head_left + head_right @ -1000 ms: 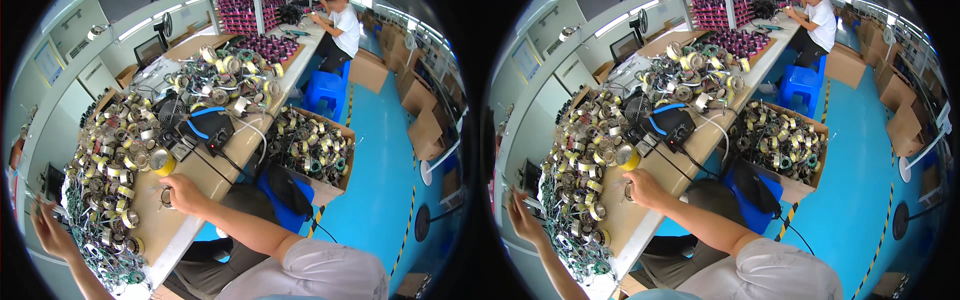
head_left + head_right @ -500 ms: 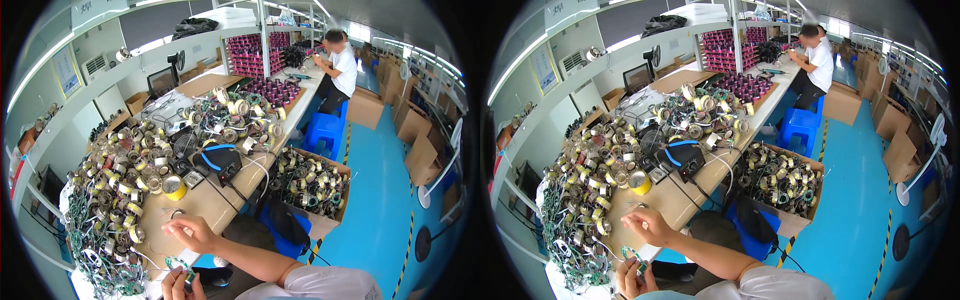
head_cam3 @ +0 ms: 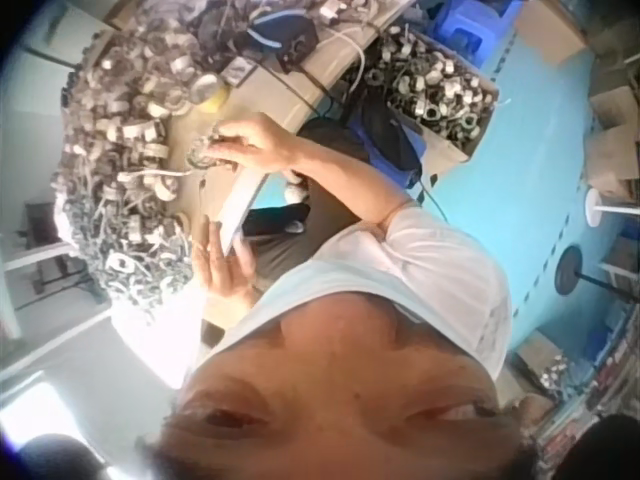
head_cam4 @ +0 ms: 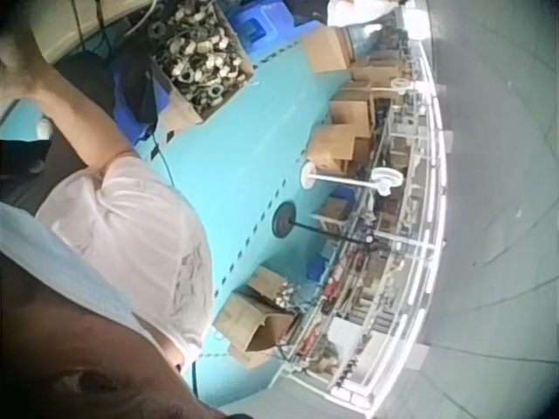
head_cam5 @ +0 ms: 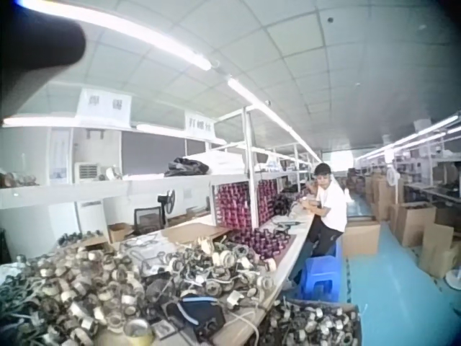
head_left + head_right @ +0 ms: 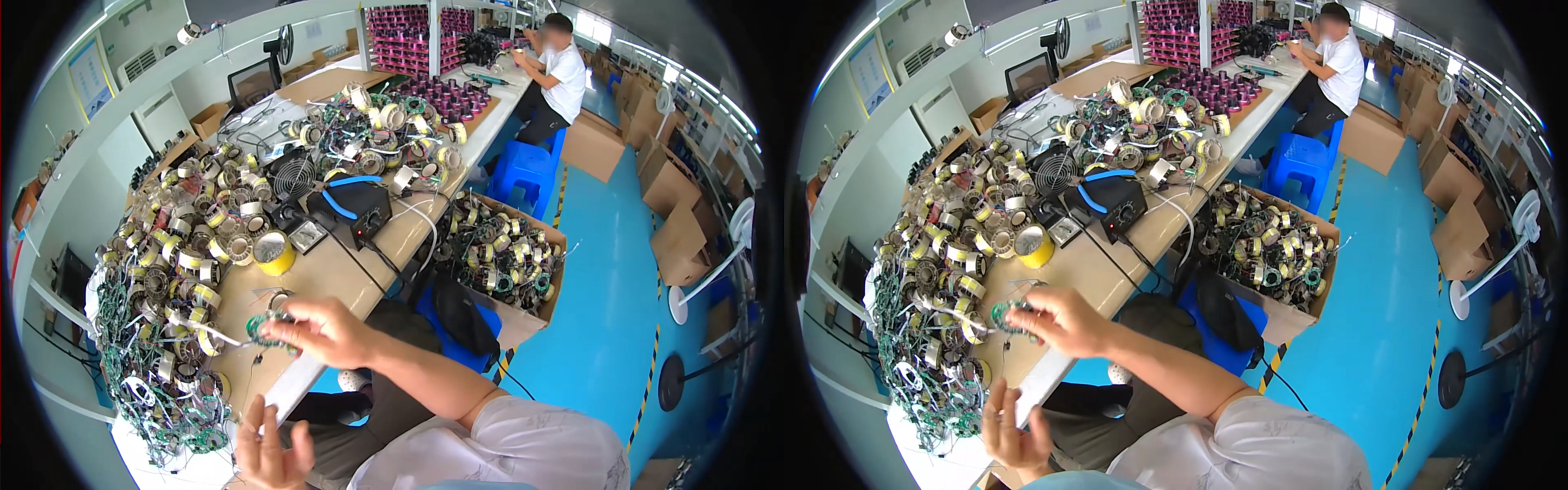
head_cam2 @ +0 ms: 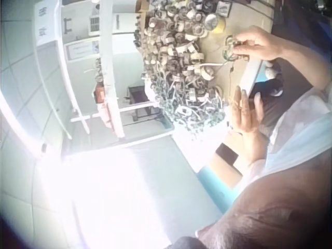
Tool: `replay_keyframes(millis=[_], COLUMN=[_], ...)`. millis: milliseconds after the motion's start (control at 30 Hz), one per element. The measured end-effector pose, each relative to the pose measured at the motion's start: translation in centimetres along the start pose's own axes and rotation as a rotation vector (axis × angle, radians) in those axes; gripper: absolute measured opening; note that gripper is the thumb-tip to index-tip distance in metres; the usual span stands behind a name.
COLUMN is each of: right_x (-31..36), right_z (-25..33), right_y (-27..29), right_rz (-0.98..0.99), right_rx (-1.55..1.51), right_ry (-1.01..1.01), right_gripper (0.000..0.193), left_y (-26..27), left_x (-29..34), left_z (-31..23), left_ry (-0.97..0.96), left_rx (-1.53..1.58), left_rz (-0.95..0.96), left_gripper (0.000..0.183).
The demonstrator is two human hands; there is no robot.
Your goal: Soldering wires to circular circuit boards and assembling them onto magnetic coils at a factory workbench.
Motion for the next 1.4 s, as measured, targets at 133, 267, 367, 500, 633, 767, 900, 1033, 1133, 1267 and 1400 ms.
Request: replay_keyframes(millis=[133, 267, 367, 500, 633, 767, 900, 1033, 1133, 1267, 1400], right_x=[-1.6, -1.8, -2.7, -2.8, -3.3, -3.2, -3.9, -4.6, -4.6, -5.0, -6.2], right_z=[0.4, 2.9, 2.3, 2.1, 1.8, 2.3, 1.0, -0.8, -1.0, -1.3, -3.1], right_y=[1.6, 3.6, 4.5, 2.1, -0.2, 0.3, -0.6, -1.5, -1.6, -1.9, -2.4], right_rz=[-0.019, -0.053, 0.052, 0.053, 0.162, 0.213, 0.099, -0.089, -0.112, -0.113, -0.067], right_rx=[-0.05, 0.019, 0.118, 0.184, 0.316, 0.489, 0.487, 0.324, 0.37, 0.437, 0.413], right_ry=[-0.03, -0.031, 0.021, -0.069, 0.119, 0.138, 0.187, 0.175, 0.292, 0.36, 0.324], right_gripper=[0.02, 0.023, 0.023, 0.024, 0.016, 0.017, 0.017, 0.02, 0.021, 0.02, 0.018], left_y=[3.4, 1.3, -0.3, -2.9, -3.2, -4.3, -5.9, -6.7, -6.9, -6.9, -7.0], left_x=[-3.7, -9.6, -12.0, -11.1, -10.6, -10.9, -9.6, -8.5, -7.3, -5.8, -5.5], left_z=[2.7, 5.3, 6.3, 7.0, 7.6, 8.3, 10.3, 12.8, 13.8, 14.1, 13.6], left_ry=[0.285, 0.71, 0.711, 0.562, 0.344, 0.344, 0.535, 0.71, 0.735, 1.028, 1.094], left_rx=[-0.096, 0.147, 0.288, 0.304, 0.066, 0.248, 0.37, 0.447, 0.475, 0.701, 0.552], left_rz=[-0.254, -0.389, -0.239, -0.009, 0.067, 0.372, 0.443, 0.461, 0.502, 0.384, 0.376], left_gripper=[0.021, 0.017, 0.018, 0.023, 0.022, 0.021, 0.016, 0.014, 0.023, 0.03, 0.023])
Point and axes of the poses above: each hand's wrist, its own x-axis away from the middle knuckle, its own y-axis out of the back of the hand, z = x × y, the point moved 1 cm from there along -x, towards the middle knuckle, and after that the axes turned 15 degrees about -z, right-handed, at the moved point
